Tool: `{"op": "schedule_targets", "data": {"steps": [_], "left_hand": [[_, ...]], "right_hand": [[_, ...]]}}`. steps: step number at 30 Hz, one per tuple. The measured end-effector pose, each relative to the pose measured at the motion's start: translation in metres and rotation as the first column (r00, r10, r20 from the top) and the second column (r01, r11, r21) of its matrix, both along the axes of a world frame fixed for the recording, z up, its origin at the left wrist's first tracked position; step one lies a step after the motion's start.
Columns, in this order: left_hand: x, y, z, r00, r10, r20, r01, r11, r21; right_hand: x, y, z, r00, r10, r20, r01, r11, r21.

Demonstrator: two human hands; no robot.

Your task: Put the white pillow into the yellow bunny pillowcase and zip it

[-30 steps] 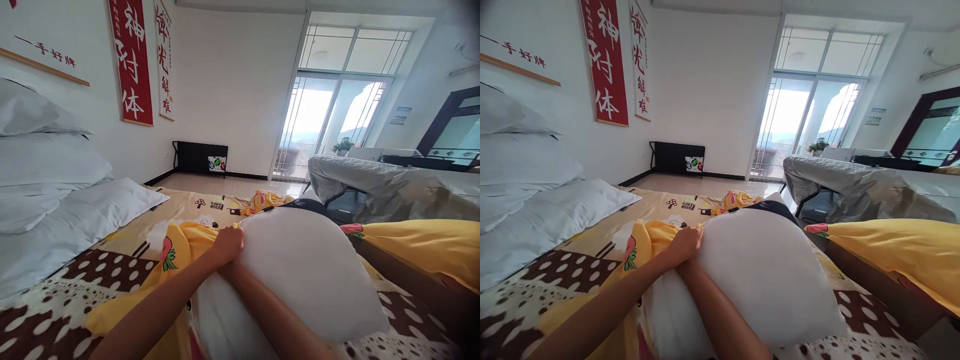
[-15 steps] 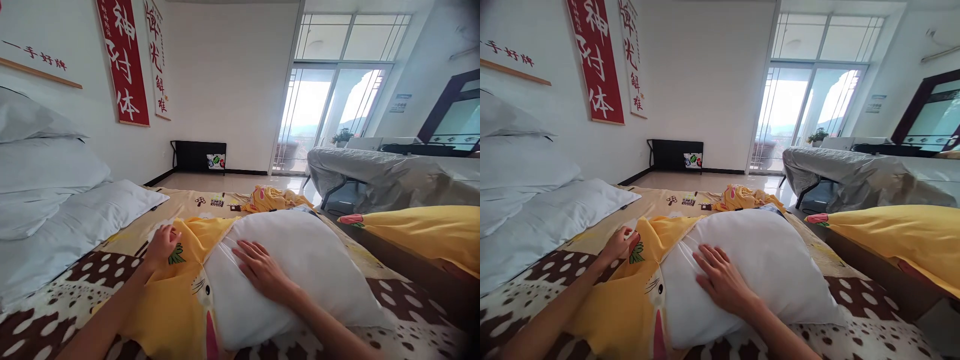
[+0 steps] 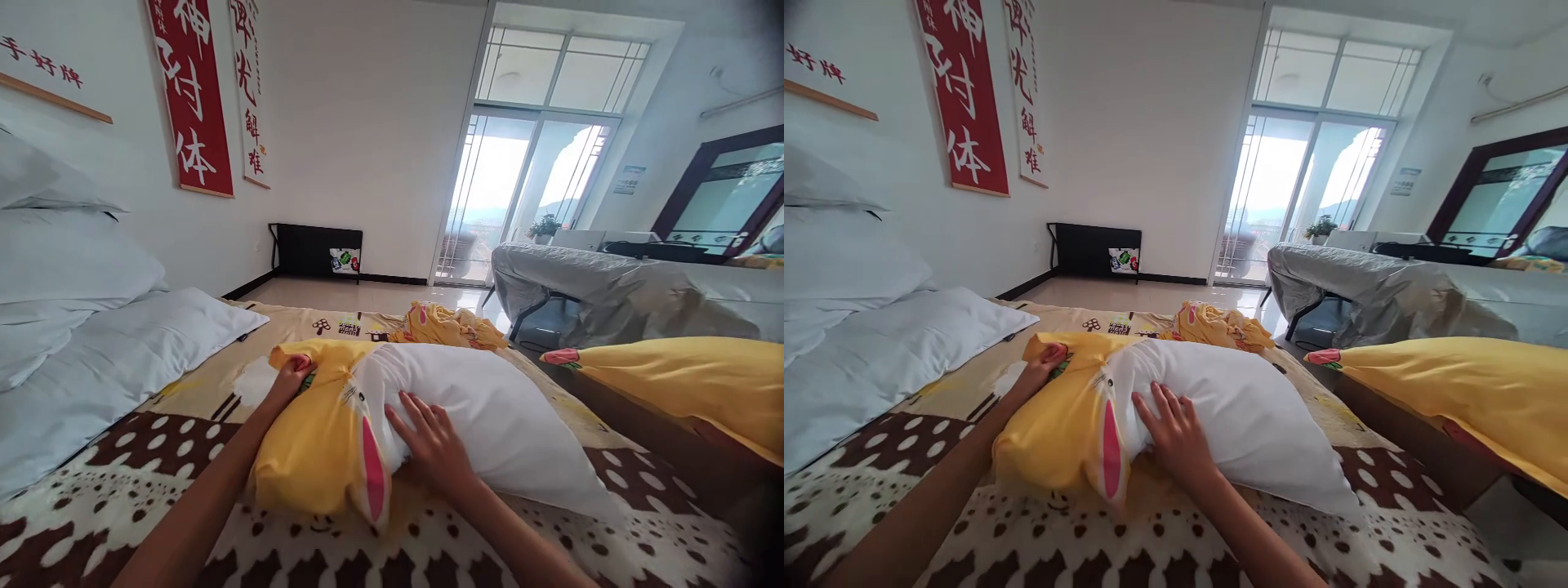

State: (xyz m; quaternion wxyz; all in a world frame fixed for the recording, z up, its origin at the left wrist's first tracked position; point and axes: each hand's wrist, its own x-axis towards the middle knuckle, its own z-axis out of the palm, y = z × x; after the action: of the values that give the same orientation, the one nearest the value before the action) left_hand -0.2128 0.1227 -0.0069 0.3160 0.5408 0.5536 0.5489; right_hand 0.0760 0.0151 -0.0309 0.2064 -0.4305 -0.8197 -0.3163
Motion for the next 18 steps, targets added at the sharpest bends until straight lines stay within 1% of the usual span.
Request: {"op": "schedule_targets", "data": {"steps": [2, 3, 4, 5, 6, 7, 8, 9, 10, 11, 12, 13, 14, 15, 16, 18], "left_hand": [[-0.011, 0.000, 0.023, 1.000, 0.024, -0.014, -0.023, 0.996, 0.081], [-0.018, -0.003, 0.031, 0.999, 0.037, -0.023, -0.034, 0.993, 0.117], [-0.024, -0.009, 0.035, 0.998, 0.057, -0.027, -0.052, 0.988, 0.147], [-0.028, -0.017, 0.035, 0.996, 0.082, -0.041, -0.073, 0.981, 0.182], [-0.030, -0.027, 0.029, 0.991, 0.103, -0.082, -0.082, 0.969, 0.231], [-0.029, -0.040, 0.018, 0.982, 0.110, -0.151, -0.063, 0.956, 0.286], [-0.025, -0.054, 0.004, 0.955, 0.106, -0.279, 0.002, 0.933, 0.360], [-0.018, -0.068, -0.014, 0.888, 0.076, -0.453, 0.136, 0.898, 0.418], [-0.007, -0.081, -0.032, 0.771, 0.015, -0.637, 0.318, 0.857, 0.405], [0.006, -0.093, -0.050, 0.608, -0.051, -0.792, 0.496, 0.804, 0.328], [0.021, -0.101, -0.066, 0.452, -0.086, -0.888, 0.611, 0.755, 0.238], [0.037, -0.106, -0.078, 0.329, -0.106, -0.938, 0.677, 0.719, 0.156], [0.052, -0.106, -0.087, 0.244, -0.124, -0.962, 0.703, 0.705, 0.088], [0.066, -0.103, -0.091, 0.198, -0.136, -0.971, 0.689, 0.724, 0.039], [0.077, -0.097, -0.092, 0.183, -0.138, -0.973, 0.648, 0.762, 0.013], [0.091, -0.080, -0.090, 0.198, -0.128, -0.972, 0.543, 0.840, 0.000]], "right_hand": [[-0.007, 0.015, 0.015, 0.997, -0.074, -0.031, 0.073, 0.997, -0.031], [-0.011, 0.021, 0.020, 0.994, -0.099, -0.035, 0.097, 0.994, -0.057], [-0.017, 0.028, 0.024, 0.993, -0.114, -0.030, 0.110, 0.990, -0.090], [-0.024, 0.034, 0.026, 0.993, -0.116, -0.019, 0.113, 0.985, -0.127], [-0.032, 0.041, 0.026, 0.994, -0.108, -0.002, 0.106, 0.981, -0.164], [-0.040, 0.049, 0.025, 0.995, -0.093, 0.016, 0.095, 0.976, -0.196], [-0.049, 0.057, 0.023, 0.997, -0.077, 0.031, 0.082, 0.972, -0.220], [-0.057, 0.066, 0.020, 0.997, -0.064, 0.039, 0.072, 0.970, -0.231], [-0.065, 0.075, 0.017, 0.998, -0.056, 0.041, 0.064, 0.970, -0.233], [-0.070, 0.083, 0.014, 0.998, -0.050, 0.035, 0.057, 0.972, -0.229], [-0.074, 0.091, 0.011, 0.999, -0.045, 0.025, 0.049, 0.973, -0.224], [-0.074, 0.098, 0.008, 0.999, -0.038, 0.012, 0.039, 0.975, -0.218], [-0.072, 0.103, 0.005, 1.000, -0.025, 0.000, 0.025, 0.977, -0.212], [-0.067, 0.106, 0.002, 1.000, -0.007, -0.009, 0.005, 0.979, -0.204], [-0.061, 0.105, -0.002, 1.000, 0.015, -0.013, -0.017, 0.981, -0.191], [-0.042, 0.094, -0.013, 0.999, 0.055, -0.001, -0.054, 0.988, -0.148]]}}
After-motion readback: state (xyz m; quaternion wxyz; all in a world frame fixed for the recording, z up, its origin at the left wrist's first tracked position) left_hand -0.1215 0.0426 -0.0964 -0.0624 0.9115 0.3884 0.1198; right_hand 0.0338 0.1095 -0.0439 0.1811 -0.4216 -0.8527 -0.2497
